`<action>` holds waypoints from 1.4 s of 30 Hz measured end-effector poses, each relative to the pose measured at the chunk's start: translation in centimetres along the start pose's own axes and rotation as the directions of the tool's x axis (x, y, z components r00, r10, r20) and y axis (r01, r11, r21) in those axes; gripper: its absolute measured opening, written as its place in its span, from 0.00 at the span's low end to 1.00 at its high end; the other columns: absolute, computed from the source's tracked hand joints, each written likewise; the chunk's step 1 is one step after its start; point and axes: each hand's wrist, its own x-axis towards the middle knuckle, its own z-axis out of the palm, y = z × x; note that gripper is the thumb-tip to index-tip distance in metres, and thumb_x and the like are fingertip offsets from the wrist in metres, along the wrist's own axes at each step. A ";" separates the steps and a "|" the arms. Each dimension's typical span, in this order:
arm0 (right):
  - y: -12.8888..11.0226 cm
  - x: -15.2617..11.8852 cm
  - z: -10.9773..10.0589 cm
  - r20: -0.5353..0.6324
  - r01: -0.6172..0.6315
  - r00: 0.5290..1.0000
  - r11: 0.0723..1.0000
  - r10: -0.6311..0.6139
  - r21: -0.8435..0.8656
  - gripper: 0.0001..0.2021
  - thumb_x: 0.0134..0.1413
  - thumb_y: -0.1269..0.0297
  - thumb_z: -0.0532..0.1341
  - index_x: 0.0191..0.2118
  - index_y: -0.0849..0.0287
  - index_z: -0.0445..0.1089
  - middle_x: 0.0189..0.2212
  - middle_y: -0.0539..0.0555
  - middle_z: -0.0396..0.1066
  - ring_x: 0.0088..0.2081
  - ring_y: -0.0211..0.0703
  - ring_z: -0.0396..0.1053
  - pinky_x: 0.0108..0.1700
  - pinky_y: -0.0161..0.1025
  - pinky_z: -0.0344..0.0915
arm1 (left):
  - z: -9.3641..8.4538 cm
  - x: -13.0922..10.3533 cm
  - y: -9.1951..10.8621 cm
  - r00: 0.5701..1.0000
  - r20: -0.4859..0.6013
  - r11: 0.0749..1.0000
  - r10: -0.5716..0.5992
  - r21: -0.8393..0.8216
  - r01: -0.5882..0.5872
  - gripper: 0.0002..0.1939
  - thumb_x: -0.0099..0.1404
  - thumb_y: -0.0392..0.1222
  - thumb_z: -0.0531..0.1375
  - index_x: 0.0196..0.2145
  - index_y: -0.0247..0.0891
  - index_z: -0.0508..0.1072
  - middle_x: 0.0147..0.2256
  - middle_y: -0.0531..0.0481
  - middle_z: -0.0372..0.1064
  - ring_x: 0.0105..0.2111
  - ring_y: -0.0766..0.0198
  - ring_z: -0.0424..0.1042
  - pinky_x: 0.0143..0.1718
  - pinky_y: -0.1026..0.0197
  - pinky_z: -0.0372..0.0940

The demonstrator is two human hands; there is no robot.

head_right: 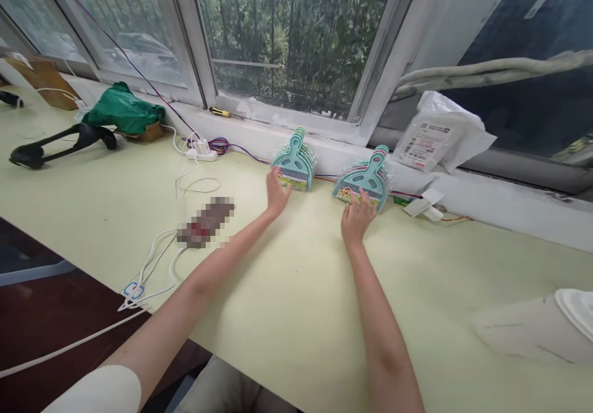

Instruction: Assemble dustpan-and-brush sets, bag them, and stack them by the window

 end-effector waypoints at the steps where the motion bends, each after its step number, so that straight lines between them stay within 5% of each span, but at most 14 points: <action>1: -1.5 -1.3 -0.5 0.022 -0.007 1.000 0.994 0.005 0.108 0.20 0.60 0.66 0.46 0.56 0.58 0.61 0.58 0.63 0.57 0.61 0.53 0.51 0.59 0.58 0.48 | -1.3 1.2 -1.0 0.995 -0.067 0.996 -0.070 0.043 0.073 0.30 0.63 0.35 0.53 0.61 0.38 0.47 0.63 0.37 0.45 0.64 0.53 0.44 0.63 0.48 0.43; 4: -6.0 -5.9 -1.7 0.220 -0.038 0.973 0.888 -0.072 0.459 0.17 0.56 0.71 0.45 0.47 0.57 0.66 0.46 0.59 0.64 0.48 0.47 0.63 0.52 0.48 0.60 | -4.2 4.9 -4.6 0.950 -0.159 0.943 -0.268 0.156 0.293 0.31 0.62 0.37 0.58 0.59 0.37 0.50 0.61 0.35 0.49 0.62 0.51 0.49 0.59 0.49 0.49; 9: -10.6 -11.3 -3.7 0.456 -0.280 0.888 0.723 -0.055 0.632 0.13 0.57 0.64 0.50 0.47 0.56 0.63 0.45 0.57 0.65 0.45 0.45 0.64 0.47 0.43 0.62 | -5.0 8.2 -9.1 0.916 0.160 0.909 -0.368 0.269 0.318 0.24 0.59 0.45 0.63 0.51 0.37 0.61 0.49 0.41 0.66 0.51 0.57 0.64 0.51 0.56 0.57; 12: -10.9 -11.6 -4.4 0.439 -0.430 0.883 0.659 0.166 0.617 0.13 0.58 0.54 0.53 0.44 0.56 0.63 0.37 0.53 0.66 0.34 0.39 0.63 0.36 0.37 0.62 | -4.2 8.4 -9.4 0.903 0.209 0.899 -0.375 0.320 0.299 0.20 0.59 0.49 0.63 0.46 0.40 0.66 0.49 0.44 0.66 0.51 0.57 0.63 0.50 0.56 0.56; 14: -10.7 -11.1 -4.6 0.431 -0.542 0.839 0.570 0.332 0.618 0.17 0.59 0.48 0.50 0.39 0.57 0.63 0.24 0.46 0.60 0.23 0.35 0.55 0.26 0.33 0.54 | -3.6 8.3 -8.9 0.903 0.211 0.897 -0.375 0.329 0.296 0.20 0.57 0.52 0.63 0.44 0.42 0.67 0.50 0.44 0.65 0.52 0.55 0.61 0.50 0.55 0.55; 18: -10.5 -10.8 -4.8 0.542 -0.639 0.769 0.435 0.340 0.634 0.27 0.59 0.40 0.43 0.27 0.58 0.63 0.14 0.41 0.43 0.16 0.33 0.41 0.20 0.33 0.41 | -2.3 8.1 -7.8 0.909 0.209 0.908 -0.360 0.303 0.290 0.22 0.55 0.55 0.64 0.44 0.42 0.68 0.47 0.43 0.68 0.51 0.52 0.62 0.50 0.53 0.54; 26: -11.2 -11.0 -5.3 0.502 -0.536 0.831 0.589 0.241 0.604 0.32 0.57 0.36 0.44 0.23 0.59 0.67 0.16 0.43 0.42 0.19 0.34 0.44 0.23 0.35 0.43 | -1.1 7.9 -7.2 0.890 0.187 0.901 -0.417 0.211 0.378 0.22 0.55 0.54 0.65 0.43 0.40 0.69 0.43 0.45 0.71 0.45 0.58 0.67 0.45 0.58 0.58; 31: -10.7 -10.8 -5.3 0.453 -0.557 0.827 0.587 0.333 0.587 0.31 0.57 0.36 0.43 0.23 0.58 0.66 0.17 0.44 0.43 0.20 0.35 0.45 0.24 0.35 0.45 | -1.7 7.7 -6.3 0.903 0.289 0.948 -0.318 0.103 0.301 0.13 0.57 0.50 0.63 0.36 0.38 0.73 0.37 0.46 0.73 0.42 0.58 0.70 0.44 0.59 0.60; 35: -10.2 -10.9 -5.1 0.392 -0.581 0.813 0.561 0.431 0.589 0.29 0.58 0.39 0.44 0.24 0.58 0.66 0.18 0.44 0.43 0.20 0.36 0.44 0.24 0.36 0.46 | -2.7 6.7 -3.9 0.910 0.294 0.937 -0.292 -0.105 0.334 0.12 0.63 0.45 0.58 0.44 0.38 0.69 0.41 0.49 0.71 0.44 0.61 0.69 0.46 0.60 0.62; 39: -10.5 -10.9 -5.3 0.284 -0.508 0.860 0.660 0.424 0.553 0.24 0.60 0.43 0.45 0.32 0.58 0.67 0.22 0.47 0.55 0.24 0.38 0.53 0.29 0.36 0.52 | -3.1 2.8 -0.7 0.886 0.313 0.801 -0.341 -0.396 0.449 0.13 0.66 0.42 0.55 0.47 0.38 0.65 0.44 0.48 0.70 0.44 0.63 0.70 0.47 0.59 0.63; 42: -11.0 -11.0 -6.1 0.065 -0.340 0.931 0.784 0.361 0.520 0.20 0.61 0.49 0.47 0.46 0.59 0.64 0.41 0.57 0.65 0.38 0.44 0.63 0.40 0.39 0.58 | -2.8 -2.0 1.5 0.800 0.408 0.510 -0.440 -0.620 0.597 0.15 0.66 0.42 0.53 0.50 0.37 0.62 0.43 0.47 0.71 0.41 0.64 0.72 0.44 0.59 0.67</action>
